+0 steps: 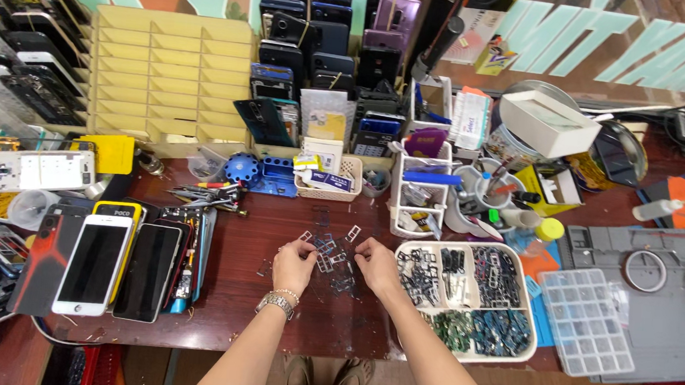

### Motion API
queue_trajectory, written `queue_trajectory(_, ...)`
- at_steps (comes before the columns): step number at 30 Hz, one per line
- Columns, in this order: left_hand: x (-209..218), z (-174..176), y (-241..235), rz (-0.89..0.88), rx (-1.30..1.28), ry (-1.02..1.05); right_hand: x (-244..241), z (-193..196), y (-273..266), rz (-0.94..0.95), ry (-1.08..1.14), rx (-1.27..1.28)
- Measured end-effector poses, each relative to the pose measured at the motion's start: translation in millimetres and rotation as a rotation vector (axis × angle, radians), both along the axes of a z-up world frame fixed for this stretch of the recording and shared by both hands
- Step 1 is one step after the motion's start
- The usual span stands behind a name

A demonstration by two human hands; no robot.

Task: The person sorts small electronic components from a tray onto a workbench. They pick up individual pieces, examine them, and place them in a pile on the table. The person continues this process throughout the video.

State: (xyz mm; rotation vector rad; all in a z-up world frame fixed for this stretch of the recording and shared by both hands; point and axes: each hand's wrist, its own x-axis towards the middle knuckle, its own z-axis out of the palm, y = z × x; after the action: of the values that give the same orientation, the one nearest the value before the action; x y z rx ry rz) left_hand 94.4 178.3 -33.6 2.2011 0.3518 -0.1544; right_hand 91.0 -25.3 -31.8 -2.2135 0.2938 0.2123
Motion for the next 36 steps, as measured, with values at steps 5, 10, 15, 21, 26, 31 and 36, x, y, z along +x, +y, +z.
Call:
queue_trajectory(5, 6, 0, 10, 0.012, -0.037, 0.037, 10, 27, 26, 0.128, -0.039, -0.037)
queue_trajectory(10, 13, 1, 19, 0.014, -0.035, 0.025, 27, 43, 56, 0.184, -0.048, -0.109)
queue_trajectory(15, 21, 6, 22, -0.002, -0.006, 0.059, 39, 37, 69, 0.2, -0.019, -0.221)
queue_trajectory(21, 35, 9, 21, -0.001, 0.036, 0.047, 45, 21, 58, 0.221, -0.046, -0.259)
queue_trajectory(26, 36, 4, 10, -0.065, 0.049, 0.016, 37, 36, 51, 0.181, 0.052, -0.167)
queue_trajectory(31, 32, 3, 1, -0.088, 0.064, 0.103, 31, 42, 51, 0.233, 0.075, -0.222)
queue_trajectory(36, 35, 8, -1, -0.074, 0.125, 0.066, 32, 10, 38, 0.181, -0.09, -0.18)
